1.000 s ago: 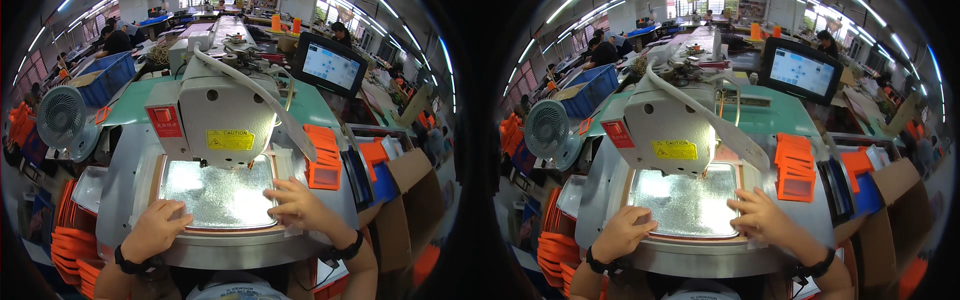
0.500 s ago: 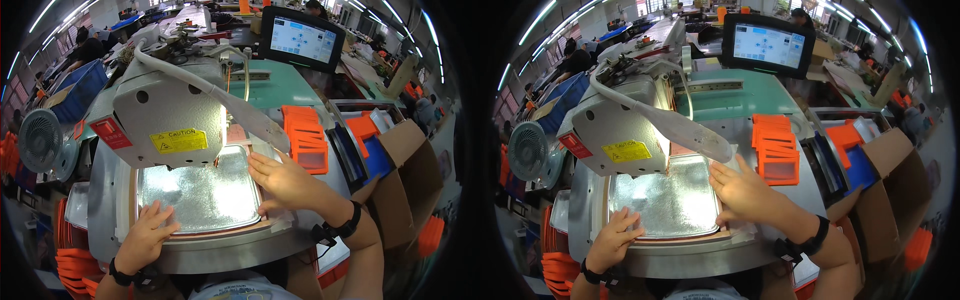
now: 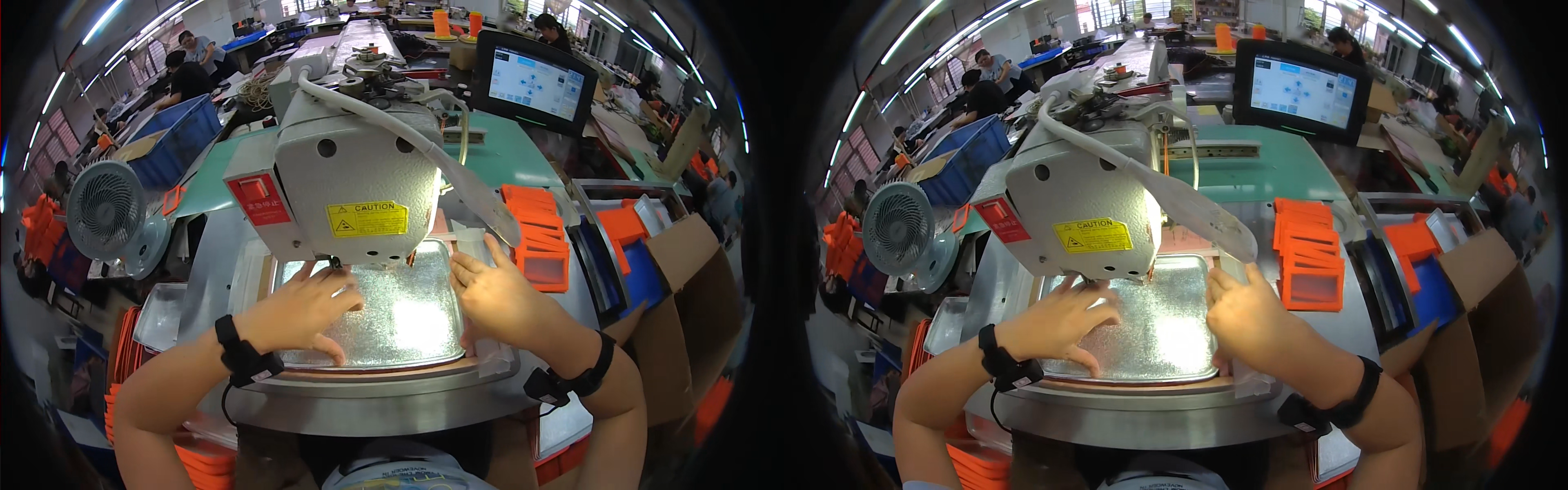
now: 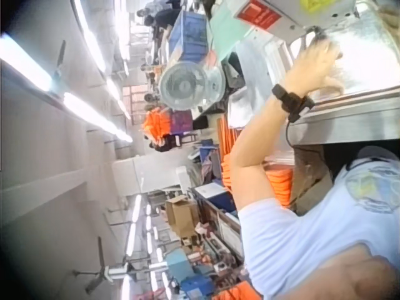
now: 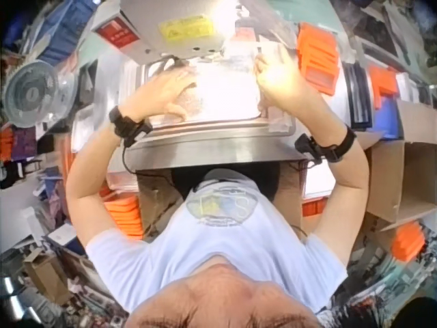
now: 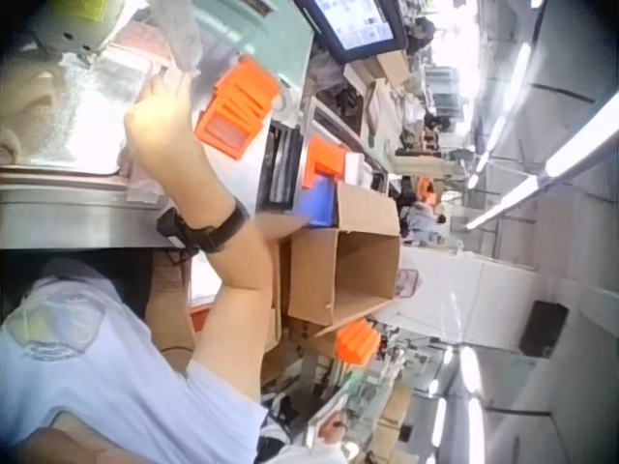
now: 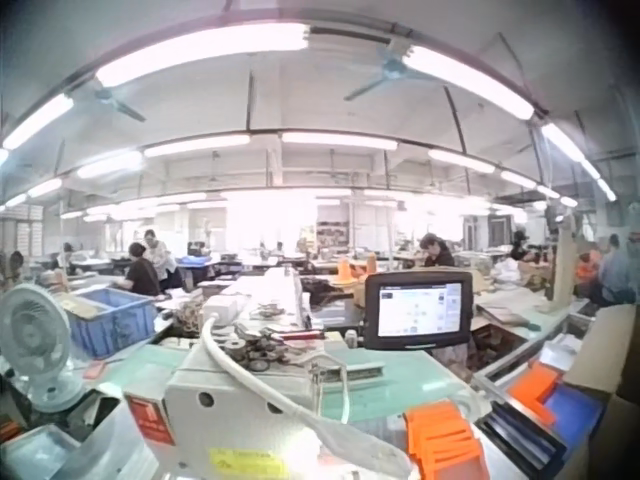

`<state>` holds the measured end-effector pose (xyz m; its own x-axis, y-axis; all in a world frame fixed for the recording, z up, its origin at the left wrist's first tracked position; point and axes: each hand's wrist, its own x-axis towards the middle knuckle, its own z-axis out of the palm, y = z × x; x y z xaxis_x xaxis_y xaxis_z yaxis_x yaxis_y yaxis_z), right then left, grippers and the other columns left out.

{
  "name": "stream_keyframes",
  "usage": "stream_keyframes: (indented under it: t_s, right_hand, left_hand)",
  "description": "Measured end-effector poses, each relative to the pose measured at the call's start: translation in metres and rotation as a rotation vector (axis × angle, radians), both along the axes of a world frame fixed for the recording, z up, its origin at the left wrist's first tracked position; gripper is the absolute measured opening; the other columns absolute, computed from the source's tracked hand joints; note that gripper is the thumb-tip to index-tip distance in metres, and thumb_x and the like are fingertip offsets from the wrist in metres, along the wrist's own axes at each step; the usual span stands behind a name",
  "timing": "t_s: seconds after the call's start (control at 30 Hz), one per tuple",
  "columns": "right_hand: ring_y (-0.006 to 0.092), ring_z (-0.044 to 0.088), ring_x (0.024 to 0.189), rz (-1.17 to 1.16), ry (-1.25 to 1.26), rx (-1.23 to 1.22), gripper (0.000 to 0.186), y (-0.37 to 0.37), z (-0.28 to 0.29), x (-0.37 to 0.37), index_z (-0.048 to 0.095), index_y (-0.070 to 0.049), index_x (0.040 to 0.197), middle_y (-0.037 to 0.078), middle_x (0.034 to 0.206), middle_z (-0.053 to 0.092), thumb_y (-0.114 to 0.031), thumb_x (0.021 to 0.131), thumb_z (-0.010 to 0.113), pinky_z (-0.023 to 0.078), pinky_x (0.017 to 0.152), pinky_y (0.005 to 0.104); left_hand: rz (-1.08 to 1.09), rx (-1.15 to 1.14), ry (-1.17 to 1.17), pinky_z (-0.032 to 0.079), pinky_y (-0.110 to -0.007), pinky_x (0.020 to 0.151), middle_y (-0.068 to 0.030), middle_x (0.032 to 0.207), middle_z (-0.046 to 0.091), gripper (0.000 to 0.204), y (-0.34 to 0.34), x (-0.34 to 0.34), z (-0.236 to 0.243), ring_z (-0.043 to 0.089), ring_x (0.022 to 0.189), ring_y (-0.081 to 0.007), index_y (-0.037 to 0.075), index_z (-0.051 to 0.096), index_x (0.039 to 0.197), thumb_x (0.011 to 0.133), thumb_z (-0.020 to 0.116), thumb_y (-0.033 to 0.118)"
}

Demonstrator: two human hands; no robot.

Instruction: The recorder is using an industrial sewing machine to assemble and sew components of orange bags or first-aid kits.

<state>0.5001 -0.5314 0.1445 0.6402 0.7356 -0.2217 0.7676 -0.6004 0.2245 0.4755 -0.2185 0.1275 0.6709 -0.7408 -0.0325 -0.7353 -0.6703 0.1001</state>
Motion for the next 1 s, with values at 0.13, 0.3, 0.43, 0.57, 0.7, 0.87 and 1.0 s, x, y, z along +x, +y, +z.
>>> stream_keyframes:
  t_s: [0.13,0.3,0.43,0.57,0.7,0.87,1.0]
  right_hand:
    - [0.0231,0.044,0.140,0.007,-0.046,0.013,0.100,-0.001,-0.003,0.001,0.058,0.007,0.132,0.016,0.141,0.058,-0.057,0.058,0.081,0.024,0.119,0.0590]
    - [0.0238,0.047,0.136,0.037,-0.072,0.056,0.093,-0.004,-0.002,0.002,0.062,0.006,0.127,0.013,0.136,0.060,-0.054,0.059,0.082,0.033,0.115,0.0502]
    - [0.0237,0.054,0.121,0.010,0.006,0.247,0.064,0.009,0.002,0.011,0.066,-0.001,0.122,0.008,0.121,0.062,-0.041,0.073,0.078,0.039,0.107,0.0453]
    - [0.0228,0.056,0.113,0.111,-0.062,0.463,0.039,0.025,-0.040,0.043,0.067,-0.011,0.123,0.004,0.112,0.061,-0.022,0.085,0.066,0.042,0.101,0.0435]
    - [0.0225,0.053,0.117,0.158,-0.106,0.441,0.026,0.035,-0.049,0.064,0.075,-0.016,0.108,0.002,0.115,0.064,-0.017,0.086,0.062,0.042,0.096,0.0417]
    - [0.0310,0.066,0.102,-0.117,0.232,0.429,0.023,0.056,-0.025,0.072,0.074,-0.011,0.105,0.015,0.106,0.071,-0.014,0.087,0.060,0.047,0.090,0.0455]
    - [0.0374,0.066,0.101,0.019,0.292,0.479,0.027,0.057,-0.034,0.091,0.070,-0.007,0.111,0.019,0.103,0.071,-0.014,0.087,0.060,0.050,0.089,0.0473]
  left_hand:
    - [-0.014,-0.014,0.177,0.031,-0.050,0.113,-0.0173,0.148,0.038,0.084,-0.003,0.018,-0.003,0.043,0.129,-0.0423,0.011,0.058,0.120,0.055,0.087,0.058]
    - [-0.039,-0.107,0.314,0.022,-0.052,0.119,-0.0217,0.157,0.026,0.097,0.002,0.025,-0.018,0.030,0.142,-0.0452,0.009,0.052,0.131,0.054,0.090,0.053]
    - [-0.053,-0.079,0.328,0.019,-0.052,0.120,-0.0259,0.157,0.023,0.103,0.000,0.025,-0.018,0.021,0.147,-0.0465,0.008,0.045,0.142,0.060,0.088,0.054]
    - [-0.078,-0.099,0.316,0.018,-0.052,0.120,-0.0272,0.157,0.023,0.101,-0.001,0.026,-0.019,0.018,0.147,-0.0478,0.008,0.045,0.143,0.064,0.087,0.055]
    - [-0.033,-0.096,0.300,0.023,-0.053,0.117,-0.0257,0.149,0.032,0.102,0.002,0.023,-0.021,0.027,0.141,-0.0481,0.012,0.047,0.142,0.060,0.088,0.056]
    - [-0.007,-0.021,0.242,0.032,-0.054,0.109,-0.0215,0.134,0.048,0.102,-0.002,0.024,-0.013,0.043,0.128,-0.0451,0.015,0.048,0.141,0.056,0.087,0.058]
    - [0.012,-0.002,0.262,0.034,-0.052,0.108,-0.0190,0.129,0.052,0.102,-0.007,0.023,-0.006,0.045,0.126,-0.0434,0.016,0.049,0.140,0.055,0.088,0.057]
